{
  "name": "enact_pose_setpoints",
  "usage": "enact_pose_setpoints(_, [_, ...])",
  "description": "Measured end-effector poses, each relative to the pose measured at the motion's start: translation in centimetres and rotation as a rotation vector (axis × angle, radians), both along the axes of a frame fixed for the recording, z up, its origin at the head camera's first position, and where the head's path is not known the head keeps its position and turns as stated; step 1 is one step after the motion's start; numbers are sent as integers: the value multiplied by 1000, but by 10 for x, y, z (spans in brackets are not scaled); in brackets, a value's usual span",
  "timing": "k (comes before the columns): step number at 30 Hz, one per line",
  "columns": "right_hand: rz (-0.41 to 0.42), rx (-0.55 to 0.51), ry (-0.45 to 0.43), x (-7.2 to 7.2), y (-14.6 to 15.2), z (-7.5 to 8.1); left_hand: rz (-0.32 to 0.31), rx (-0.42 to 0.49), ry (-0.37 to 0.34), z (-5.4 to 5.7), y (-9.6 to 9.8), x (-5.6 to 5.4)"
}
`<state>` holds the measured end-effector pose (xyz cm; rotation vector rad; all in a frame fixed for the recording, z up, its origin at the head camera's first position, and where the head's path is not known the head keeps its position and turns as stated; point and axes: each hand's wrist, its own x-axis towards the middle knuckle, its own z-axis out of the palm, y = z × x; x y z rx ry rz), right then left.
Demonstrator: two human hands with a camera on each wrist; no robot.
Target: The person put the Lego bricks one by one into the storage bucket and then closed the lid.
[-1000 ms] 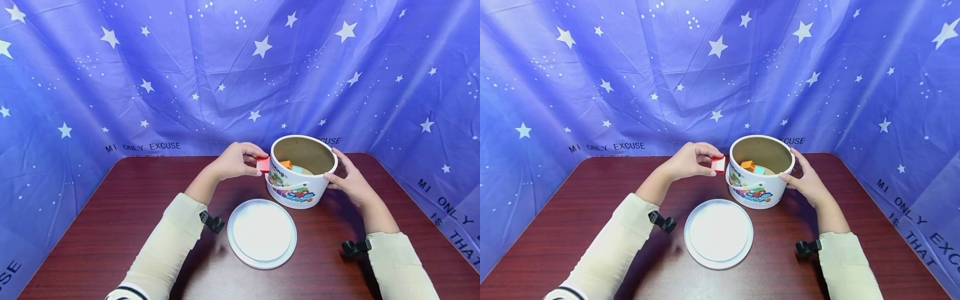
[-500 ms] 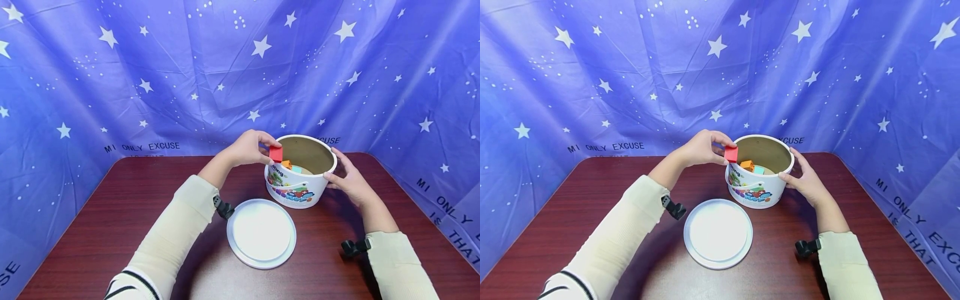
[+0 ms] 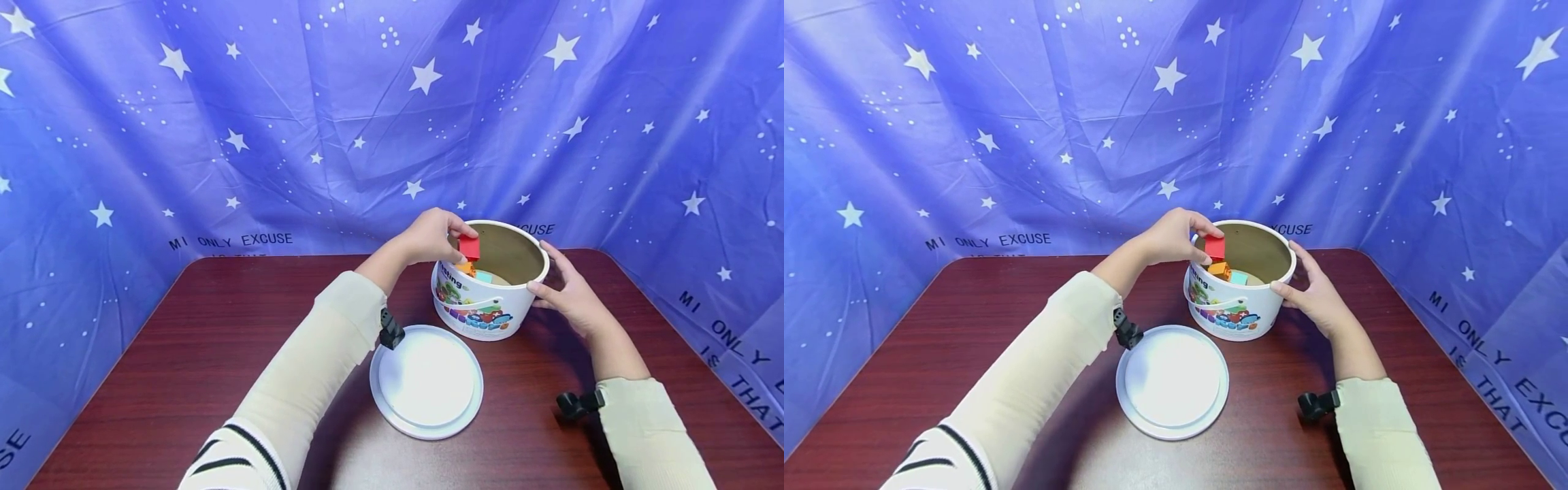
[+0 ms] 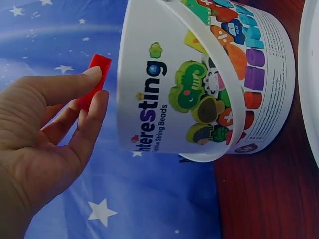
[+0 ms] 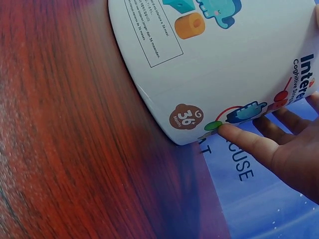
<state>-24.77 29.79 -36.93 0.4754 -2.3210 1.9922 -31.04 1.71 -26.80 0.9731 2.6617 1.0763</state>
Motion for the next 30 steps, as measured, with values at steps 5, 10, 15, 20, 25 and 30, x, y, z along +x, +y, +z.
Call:
enact_pose_setpoints(5, [-4, 10, 1, 0, 0, -1, 43, 93, -75, -4, 9, -3])
enact_pose_setpoints(10, [-3, 2, 1, -1, 0, -1, 59, 160, -119, -4, 13, -6])
enact_pose_setpoints(15, [-6, -2, 1, -1, 0, -1, 58, 184, -143, -4, 13, -5])
enact_pose_setpoints(20, [-9, 11, 1, -1, 0, -1, 56, 239, -159, -7, 11, -4])
enact_pose_setpoints(25, [-7, 10, -7, 0, 0, 0, 46, 309, -154, -13, 6, -1])
enact_pose_setpoints(30, [6, 6, -12, 1, 0, 1, 32, 330, -156, -19, -2, 3])
